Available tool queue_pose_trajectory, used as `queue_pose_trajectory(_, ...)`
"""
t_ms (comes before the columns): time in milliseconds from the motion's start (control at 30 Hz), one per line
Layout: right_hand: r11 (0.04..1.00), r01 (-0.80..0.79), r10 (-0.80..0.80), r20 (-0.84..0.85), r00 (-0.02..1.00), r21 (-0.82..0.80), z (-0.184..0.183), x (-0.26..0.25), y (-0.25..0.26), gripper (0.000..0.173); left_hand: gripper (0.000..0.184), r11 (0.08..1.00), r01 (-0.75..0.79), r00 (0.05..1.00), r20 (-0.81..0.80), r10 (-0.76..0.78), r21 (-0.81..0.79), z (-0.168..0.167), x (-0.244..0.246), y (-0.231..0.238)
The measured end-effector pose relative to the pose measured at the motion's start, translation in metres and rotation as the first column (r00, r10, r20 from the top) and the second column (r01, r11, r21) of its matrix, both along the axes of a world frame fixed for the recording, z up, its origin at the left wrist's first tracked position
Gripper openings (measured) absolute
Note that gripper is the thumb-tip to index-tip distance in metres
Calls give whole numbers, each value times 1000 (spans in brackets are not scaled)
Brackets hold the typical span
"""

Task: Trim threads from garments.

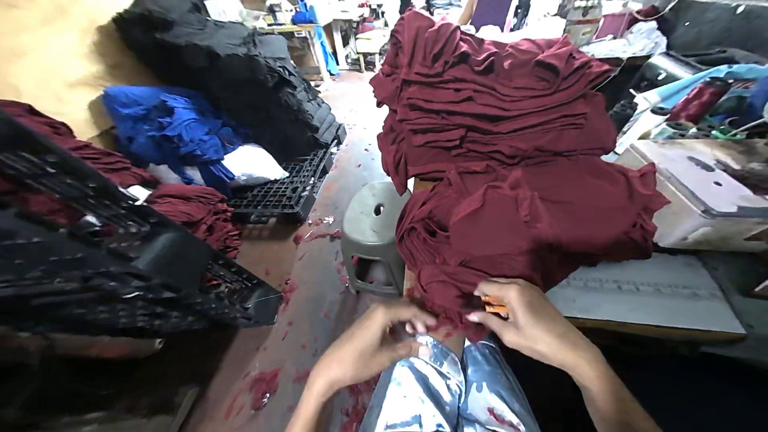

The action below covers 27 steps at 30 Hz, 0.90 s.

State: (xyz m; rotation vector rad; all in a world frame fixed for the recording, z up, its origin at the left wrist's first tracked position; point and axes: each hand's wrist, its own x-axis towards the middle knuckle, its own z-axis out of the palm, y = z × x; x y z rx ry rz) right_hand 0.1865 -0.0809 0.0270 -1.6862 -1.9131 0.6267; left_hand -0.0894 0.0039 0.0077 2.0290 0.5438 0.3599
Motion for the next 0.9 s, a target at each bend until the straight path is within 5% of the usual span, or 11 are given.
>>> queue_pose_trajectory(100, 952, 35, 8, -138, 990, 305, 29, 34, 4, 10, 27, 996, 84, 995, -64, -81, 30, 9, -10, 13)
queue_pose_trajectory(167, 839, 266, -81, -374, 924, 475, 62, 55, 18, 4, 26, 984, -50, 999, -12, 53, 171, 31, -22, 32)
queue_pose_trajectory(233, 706, 546, -240, -573, 784, 451, 80, 70, 45, 5, 22, 934, -221, 974, 103, 200, 279, 59, -22, 55)
queue_pose_trajectory(300, 635, 672, -390, -593, 704, 380, 70, 79, 81, 14, 24, 884, -400, 912, 204, 357, 241, 90, -1, 75)
queue_pose_trajectory(367, 670, 664, -478, -492, 728, 331, 32, 83, 114, 24, 35, 845, -512, 851, 227, 474, 155, 110, 38, 96)
queue_pose_trajectory(467, 708, 652, -518, -429, 740, 271, 2, 83, 133, 25, 58, 865, -496, 868, 3, 497, 74, 106, 106, 143)
queue_pose_trajectory(567, 701, 672, -491, -523, 697, 238, 1, 85, 121, 26, 69, 975, -218, 939, -260, 224, 52, 92, 153, 153)
queue_pose_trajectory(733, 710, 696, -455, -686, 568, 104, -2, 108, 59, 26, 50, 959, 282, 947, -160, -279, 1, 123, 164, 114)
queue_pose_trajectory(767, 696, 710, -477, -672, 566, 105, -1, 115, 42, 25, 49, 903, 429, 894, -146, -425, -2, 128, 155, 104)
queue_pose_trajectory(833, 638, 764, -572, -606, 553, 95, 1, 129, 3, 24, 46, 626, 779, 622, -94, -778, -33, 135, 135, 88)
queue_pose_trajectory(900, 536, 842, -647, -611, 456, 60, -6, 147, -28, 25, 52, 404, 901, 404, -38, -914, -158, 144, 124, 78)
